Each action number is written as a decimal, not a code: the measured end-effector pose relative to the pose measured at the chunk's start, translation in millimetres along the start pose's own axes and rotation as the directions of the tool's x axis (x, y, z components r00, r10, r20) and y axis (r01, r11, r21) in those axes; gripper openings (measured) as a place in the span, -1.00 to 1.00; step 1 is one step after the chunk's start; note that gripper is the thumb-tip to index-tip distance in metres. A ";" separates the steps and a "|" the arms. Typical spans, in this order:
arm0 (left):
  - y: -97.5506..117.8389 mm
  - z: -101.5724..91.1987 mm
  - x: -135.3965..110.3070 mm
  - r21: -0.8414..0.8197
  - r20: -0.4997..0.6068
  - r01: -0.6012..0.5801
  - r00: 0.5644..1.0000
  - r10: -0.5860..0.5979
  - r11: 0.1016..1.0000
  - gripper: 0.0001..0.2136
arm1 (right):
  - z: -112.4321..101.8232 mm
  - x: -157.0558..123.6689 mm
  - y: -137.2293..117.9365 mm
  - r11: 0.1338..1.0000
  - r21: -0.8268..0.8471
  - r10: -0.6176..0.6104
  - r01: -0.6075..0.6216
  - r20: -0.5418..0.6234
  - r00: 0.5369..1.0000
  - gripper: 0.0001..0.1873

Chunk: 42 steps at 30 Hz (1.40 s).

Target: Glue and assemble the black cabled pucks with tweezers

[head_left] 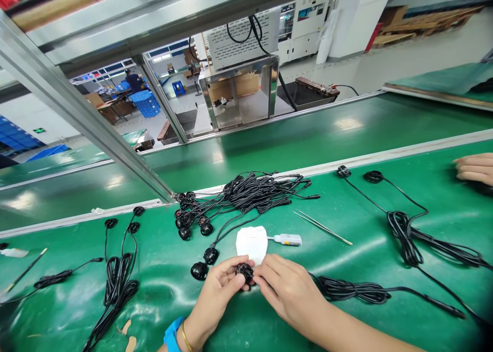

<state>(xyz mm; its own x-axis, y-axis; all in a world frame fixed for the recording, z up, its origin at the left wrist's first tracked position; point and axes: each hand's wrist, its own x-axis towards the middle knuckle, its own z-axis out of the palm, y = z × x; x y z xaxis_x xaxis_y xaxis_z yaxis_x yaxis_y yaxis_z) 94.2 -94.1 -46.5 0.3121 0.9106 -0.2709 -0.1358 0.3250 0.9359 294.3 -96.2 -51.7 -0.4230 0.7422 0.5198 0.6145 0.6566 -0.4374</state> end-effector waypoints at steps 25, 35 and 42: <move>-12.0 8.8 -3.9 0.221 -0.084 -0.004 0.996 0.023 0.975 -0.58 | 15.1 -0.9 -3.7 0.988 -0.152 -0.002 -0.006 -0.051 0.999 -0.73; 0.9 8.1 -3.3 0.073 -0.072 -0.020 0.997 0.026 0.997 -0.60 | -0.9 1.8 -0.4 0.996 -0.039 0.082 -0.082 -0.018 0.996 -0.73; -3.3 2.1 -2.4 0.053 -0.034 -0.019 0.999 0.021 0.998 -0.64 | -3.7 1.1 0.9 0.969 0.201 0.142 -0.145 0.028 0.989 -0.81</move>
<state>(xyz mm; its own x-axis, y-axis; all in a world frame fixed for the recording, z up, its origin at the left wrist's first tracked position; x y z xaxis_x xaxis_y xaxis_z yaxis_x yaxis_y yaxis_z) 95.9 -97.9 -48.4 0.2772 0.9252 -0.2590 -0.0912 0.2937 0.9515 296.9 -95.2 -48.8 -0.3499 0.8315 0.4314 0.5228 0.5555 -0.6467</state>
